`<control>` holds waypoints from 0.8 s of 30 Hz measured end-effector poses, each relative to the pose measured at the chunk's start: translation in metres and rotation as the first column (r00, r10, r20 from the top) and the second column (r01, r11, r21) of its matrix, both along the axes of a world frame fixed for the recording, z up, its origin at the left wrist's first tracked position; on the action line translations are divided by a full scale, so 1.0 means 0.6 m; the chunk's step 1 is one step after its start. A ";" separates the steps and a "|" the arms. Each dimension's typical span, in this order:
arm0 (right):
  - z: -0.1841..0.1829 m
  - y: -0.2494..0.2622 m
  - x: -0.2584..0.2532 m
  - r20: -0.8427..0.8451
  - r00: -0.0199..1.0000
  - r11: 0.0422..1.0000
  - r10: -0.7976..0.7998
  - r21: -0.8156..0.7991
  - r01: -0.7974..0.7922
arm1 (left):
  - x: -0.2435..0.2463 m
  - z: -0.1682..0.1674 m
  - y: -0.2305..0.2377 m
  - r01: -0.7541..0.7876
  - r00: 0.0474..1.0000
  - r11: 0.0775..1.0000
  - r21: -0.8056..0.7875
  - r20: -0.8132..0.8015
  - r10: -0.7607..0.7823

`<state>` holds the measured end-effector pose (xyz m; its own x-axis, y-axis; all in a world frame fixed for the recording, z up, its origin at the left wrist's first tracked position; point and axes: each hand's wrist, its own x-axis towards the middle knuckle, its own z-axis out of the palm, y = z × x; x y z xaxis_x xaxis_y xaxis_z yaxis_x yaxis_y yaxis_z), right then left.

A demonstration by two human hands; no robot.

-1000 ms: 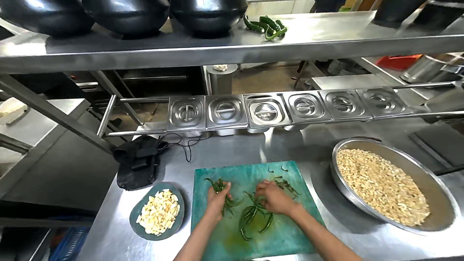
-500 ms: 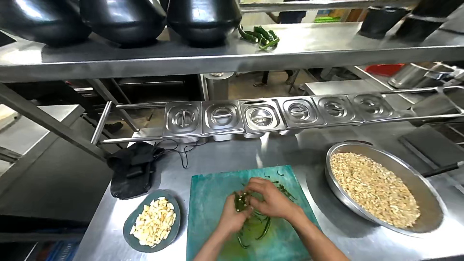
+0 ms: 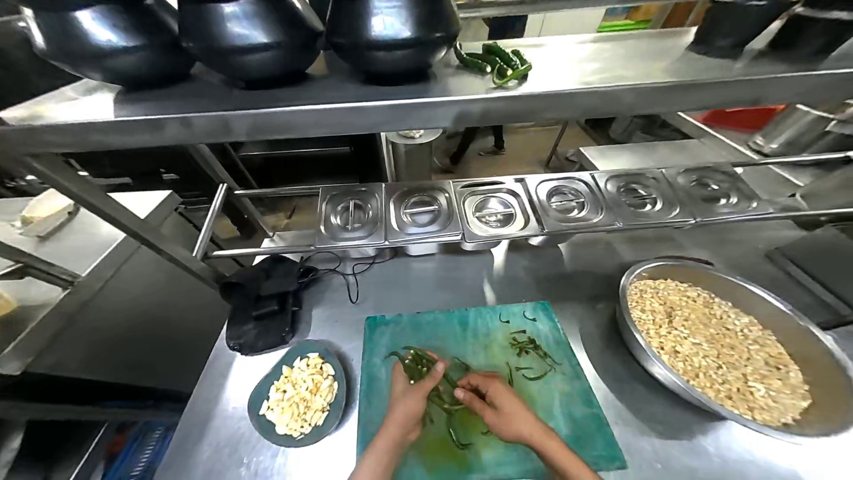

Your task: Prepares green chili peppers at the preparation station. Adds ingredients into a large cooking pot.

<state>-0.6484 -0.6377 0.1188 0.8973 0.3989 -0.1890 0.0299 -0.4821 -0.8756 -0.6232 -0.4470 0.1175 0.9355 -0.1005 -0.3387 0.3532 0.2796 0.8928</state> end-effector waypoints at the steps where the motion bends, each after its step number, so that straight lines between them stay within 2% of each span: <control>1: -0.001 -0.002 -0.002 0.146 0.987 0.997 0.070 -0.038 -0.065 | -0.001 0.001 0.004 0.024 0.998 0.999 -0.026 -0.053 -0.026; 3: 0.002 -0.008 0.002 0.371 0.905 0.977 0.211 -0.111 -0.182 | 0.001 0.002 0.006 0.077 0.981 0.994 -0.083 -0.171 -0.090; 4: 0.007 -0.010 0.006 0.411 0.869 0.961 0.275 -0.133 -0.241 | 0.002 0.000 0.003 0.101 0.968 0.989 -0.104 -0.220 -0.122; 6: 0.020 -0.018 0.016 0.367 0.853 0.928 0.372 -0.167 -0.332 | 0.004 -0.009 -0.005 0.142 0.944 0.981 -0.134 -0.281 -0.175; 8: 0.030 -0.034 0.025 0.226 0.911 0.937 0.344 -0.138 -0.320 | 0.011 -0.009 -0.005 0.107 0.944 0.987 -0.122 -0.300 -0.140; 10: 0.022 -0.057 0.026 0.098 0.992 0.996 0.081 0.036 -0.085 | 0.025 -0.009 0.000 0.058 0.959 0.998 -0.020 -0.278 -0.061; 11: 0.014 -0.065 0.024 -0.016 0.996 0.982 -0.089 0.164 0.091 | 0.029 -0.017 0.003 0.090 0.970 0.993 0.075 -0.234 -0.070; 13: -0.013 -0.069 0.021 -0.301 0.889 0.827 -0.346 0.351 0.440 | 0.029 -0.036 0.003 0.264 0.960 0.913 0.311 -0.179 -0.217; 14: -0.030 -0.066 0.023 -0.396 0.817 0.752 -0.418 0.354 0.556 | 0.030 -0.044 0.000 0.361 0.932 0.838 0.408 -0.191 -0.309; 15: -0.049 -0.062 0.025 -0.435 0.771 0.726 -0.466 0.311 0.614 | 0.032 -0.051 -0.003 0.441 0.897 0.754 0.487 -0.217 -0.384; 16: -0.065 -0.058 0.028 -0.411 0.763 0.754 -0.499 0.227 0.616 | 0.036 -0.055 -0.007 0.505 0.859 0.655 0.562 -0.252 -0.446; 18: -0.082 -0.059 0.033 -0.237 0.866 0.894 -0.441 -0.031 0.447 | 0.043 -0.055 -0.015 0.577 0.792 0.473 0.666 -0.317 -0.521; 19: -0.084 -0.062 0.035 -0.159 0.925 0.933 -0.346 -0.161 0.322 | 0.044 -0.056 -0.020 0.589 0.774 0.427 0.686 -0.329 -0.541; 21: -0.080 -0.061 0.040 -0.154 0.971 0.935 -0.183 -0.331 0.124 | 0.043 -0.056 -0.027 0.601 0.753 0.394 0.696 -0.327 -0.570; 24: -0.070 -0.046 0.048 -0.231 0.971 0.897 -0.059 -0.438 -0.050 | 0.041 -0.057 -0.029 0.624 0.728 0.382 0.681 -0.329 -0.602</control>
<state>-0.6198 -0.6650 0.0765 0.8074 0.2222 -0.5466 -0.1516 -0.8172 -0.5561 -0.5989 -0.4646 0.0834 0.7142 -0.3641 -0.5978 0.1777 -0.7317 0.6581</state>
